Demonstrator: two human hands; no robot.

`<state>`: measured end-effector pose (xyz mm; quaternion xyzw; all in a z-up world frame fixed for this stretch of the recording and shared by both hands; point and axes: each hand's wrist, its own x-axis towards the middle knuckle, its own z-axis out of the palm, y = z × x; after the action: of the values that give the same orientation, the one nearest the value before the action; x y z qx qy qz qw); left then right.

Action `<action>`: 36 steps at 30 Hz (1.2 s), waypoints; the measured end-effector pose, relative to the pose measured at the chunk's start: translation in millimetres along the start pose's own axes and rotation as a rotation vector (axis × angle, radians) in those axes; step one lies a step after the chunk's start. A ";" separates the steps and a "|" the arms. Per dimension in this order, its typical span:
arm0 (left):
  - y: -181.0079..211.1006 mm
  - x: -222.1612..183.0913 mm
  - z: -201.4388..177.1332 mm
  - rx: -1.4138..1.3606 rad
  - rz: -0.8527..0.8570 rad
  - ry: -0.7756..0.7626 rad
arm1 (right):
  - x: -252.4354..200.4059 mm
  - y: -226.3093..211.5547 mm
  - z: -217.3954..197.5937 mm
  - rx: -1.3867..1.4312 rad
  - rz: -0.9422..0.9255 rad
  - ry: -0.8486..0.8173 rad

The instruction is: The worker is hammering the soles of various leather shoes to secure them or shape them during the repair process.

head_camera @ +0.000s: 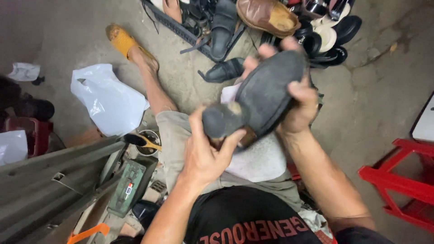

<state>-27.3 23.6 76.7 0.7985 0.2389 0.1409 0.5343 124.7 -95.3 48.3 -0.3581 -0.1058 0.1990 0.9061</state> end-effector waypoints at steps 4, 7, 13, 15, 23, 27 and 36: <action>35.0 22.5 3.9 0.221 0.019 -0.043 | 4.5 -27.2 -2.2 -0.002 -0.241 -0.158; -3.4 38.9 37.9 0.234 0.072 0.008 | -22.2 -0.7 -51.5 -0.202 -0.163 0.045; -41.6 20.8 55.8 0.126 0.054 0.052 | -74.3 11.0 -148.2 -0.982 0.126 0.266; -43.4 22.2 59.6 0.138 0.031 0.062 | -57.9 -12.0 -85.7 -1.240 0.155 0.163; -21.0 36.8 20.5 -0.156 0.231 0.086 | -39.6 -3.9 -76.8 -1.301 0.115 0.114; -50.8 34.3 30.3 -0.092 0.291 0.369 | -35.6 2.5 -70.2 -1.112 0.150 0.150; -45.2 18.9 13.0 -0.354 0.184 0.032 | -41.3 26.0 -118.3 -0.966 0.210 0.143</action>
<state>-15.5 37.7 29.5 0.7080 0.1450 0.2416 0.6475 119.7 -167.8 -57.0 -0.7581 -0.0869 0.1923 0.6170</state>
